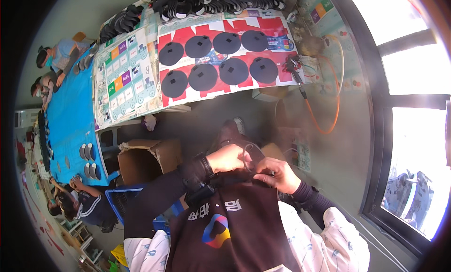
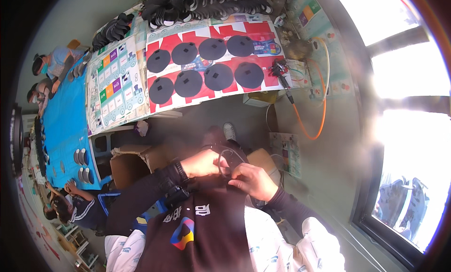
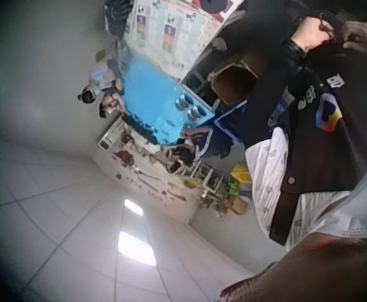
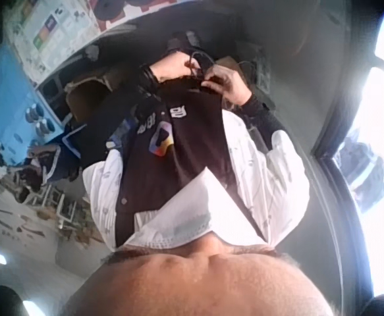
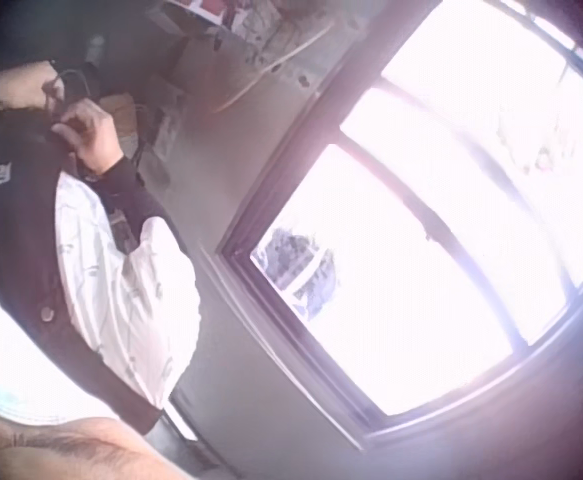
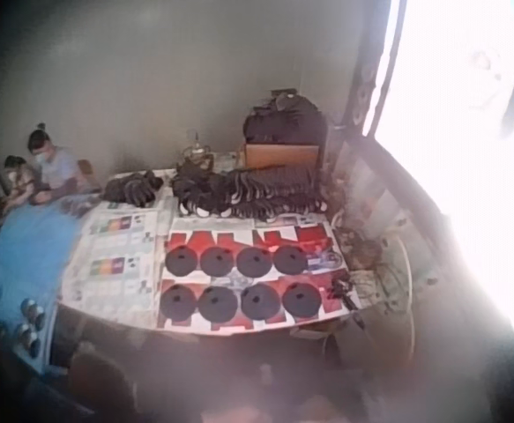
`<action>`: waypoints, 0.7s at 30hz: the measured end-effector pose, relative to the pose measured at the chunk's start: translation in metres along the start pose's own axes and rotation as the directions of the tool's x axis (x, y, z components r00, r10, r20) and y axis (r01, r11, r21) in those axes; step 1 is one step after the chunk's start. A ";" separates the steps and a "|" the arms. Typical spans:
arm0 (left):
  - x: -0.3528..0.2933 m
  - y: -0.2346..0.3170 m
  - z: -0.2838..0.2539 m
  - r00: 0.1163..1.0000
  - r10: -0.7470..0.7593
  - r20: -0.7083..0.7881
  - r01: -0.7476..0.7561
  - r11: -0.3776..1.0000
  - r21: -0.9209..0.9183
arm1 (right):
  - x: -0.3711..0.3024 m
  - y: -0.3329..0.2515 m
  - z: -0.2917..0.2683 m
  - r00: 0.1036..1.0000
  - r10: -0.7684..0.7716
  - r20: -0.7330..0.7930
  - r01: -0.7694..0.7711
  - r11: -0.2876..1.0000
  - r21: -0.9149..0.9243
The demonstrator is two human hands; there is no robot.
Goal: Assembling shoe components by applying adhesive and positioning parts on a workspace.
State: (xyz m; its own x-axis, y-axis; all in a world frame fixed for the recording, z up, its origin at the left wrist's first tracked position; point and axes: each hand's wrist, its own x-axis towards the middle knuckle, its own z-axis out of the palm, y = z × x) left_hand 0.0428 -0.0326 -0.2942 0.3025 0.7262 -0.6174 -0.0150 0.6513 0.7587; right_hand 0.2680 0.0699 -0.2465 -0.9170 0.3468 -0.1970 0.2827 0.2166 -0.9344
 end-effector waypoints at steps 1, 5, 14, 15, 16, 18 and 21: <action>0.002 -0.002 0.003 1.000 -0.026 0.010 0.026 0.999 -0.036 | 0.001 0.003 0.002 0.998 0.066 0.012 -0.066 0.997 0.030; 0.003 -0.024 0.004 0.991 0.127 0.047 -0.119 0.983 -0.141 | 0.000 0.005 0.001 0.977 0.173 0.123 -0.187 0.976 0.110; -0.016 -0.003 0.007 0.981 0.195 0.015 -0.194 0.965 0.177 | 0.000 0.000 -0.005 0.940 0.294 0.172 -0.339 0.863 0.374; -0.016 -0.002 0.007 0.979 0.205 -0.021 -0.197 0.963 0.182 | 0.004 -0.005 -0.011 0.914 0.348 0.210 -0.406 0.768 0.495; -0.016 0.000 0.006 0.978 0.206 -0.019 -0.199 0.963 0.182 | 0.003 -0.003 -0.011 0.913 0.350 0.208 -0.407 0.768 0.494; -0.019 0.003 0.006 0.974 0.227 -0.016 -0.214 0.938 0.272 | 0.002 0.004 -0.007 0.880 0.393 0.268 -0.476 0.742 0.472; -0.025 0.002 -0.001 0.986 0.164 0.041 -0.169 0.929 0.329 | 0.005 0.005 0.004 0.913 0.310 0.264 -0.405 0.758 0.511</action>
State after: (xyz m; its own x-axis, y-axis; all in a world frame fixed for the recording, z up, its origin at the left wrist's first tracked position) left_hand 0.0340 -0.0489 -0.2772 0.3351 0.8137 -0.4750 0.2486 0.4100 0.8776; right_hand 0.2638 0.0694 -0.2528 -0.8240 0.1431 -0.5482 0.4422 -0.4425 -0.7801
